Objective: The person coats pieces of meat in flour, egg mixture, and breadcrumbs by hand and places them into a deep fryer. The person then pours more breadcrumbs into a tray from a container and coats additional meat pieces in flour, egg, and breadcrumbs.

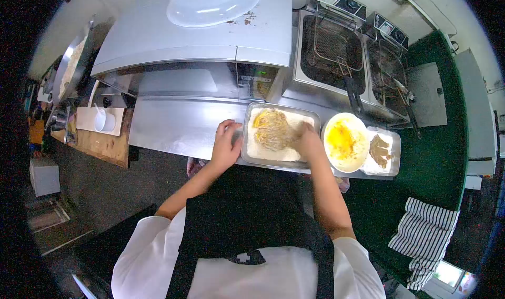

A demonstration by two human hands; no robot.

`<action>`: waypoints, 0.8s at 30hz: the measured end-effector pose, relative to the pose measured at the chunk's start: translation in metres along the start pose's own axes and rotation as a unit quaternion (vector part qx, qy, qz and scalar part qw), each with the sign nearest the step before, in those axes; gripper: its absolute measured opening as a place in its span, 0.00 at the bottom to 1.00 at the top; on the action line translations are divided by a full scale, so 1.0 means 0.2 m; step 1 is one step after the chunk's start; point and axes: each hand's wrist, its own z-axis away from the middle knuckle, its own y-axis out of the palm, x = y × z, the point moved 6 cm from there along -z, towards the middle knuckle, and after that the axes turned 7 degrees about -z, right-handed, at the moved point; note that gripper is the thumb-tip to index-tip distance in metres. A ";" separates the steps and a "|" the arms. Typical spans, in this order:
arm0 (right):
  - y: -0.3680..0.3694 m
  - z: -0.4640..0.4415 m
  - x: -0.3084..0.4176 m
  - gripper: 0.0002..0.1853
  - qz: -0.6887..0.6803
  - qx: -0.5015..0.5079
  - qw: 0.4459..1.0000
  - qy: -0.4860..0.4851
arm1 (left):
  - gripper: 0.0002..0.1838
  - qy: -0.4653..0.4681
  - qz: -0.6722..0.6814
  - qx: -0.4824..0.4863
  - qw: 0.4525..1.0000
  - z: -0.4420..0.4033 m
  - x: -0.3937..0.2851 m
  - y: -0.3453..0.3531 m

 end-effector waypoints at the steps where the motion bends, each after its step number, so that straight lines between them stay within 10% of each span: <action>1: -0.01 0.05 0.04 0.46 0.036 -0.006 0.999 0.000 | 0.23 -0.001 -0.001 -0.011 1.000 -0.02 -0.02 0.04; 7: 0.07 0.13 0.13 0.46 -0.029 -0.016 0.996 0.080 | 0.30 0.007 -0.074 -0.015 0.997 -0.06 -0.05 0.20; 14: -0.08 0.16 0.02 0.21 -0.062 -0.130 0.988 0.057 | 0.28 0.017 -0.071 -0.022 0.997 -0.05 -0.06 0.19; 24: -0.06 -0.03 0.36 0.22 -0.144 -0.035 0.989 -0.002 | 0.27 0.015 -0.055 -0.021 0.998 -0.05 -0.06 0.18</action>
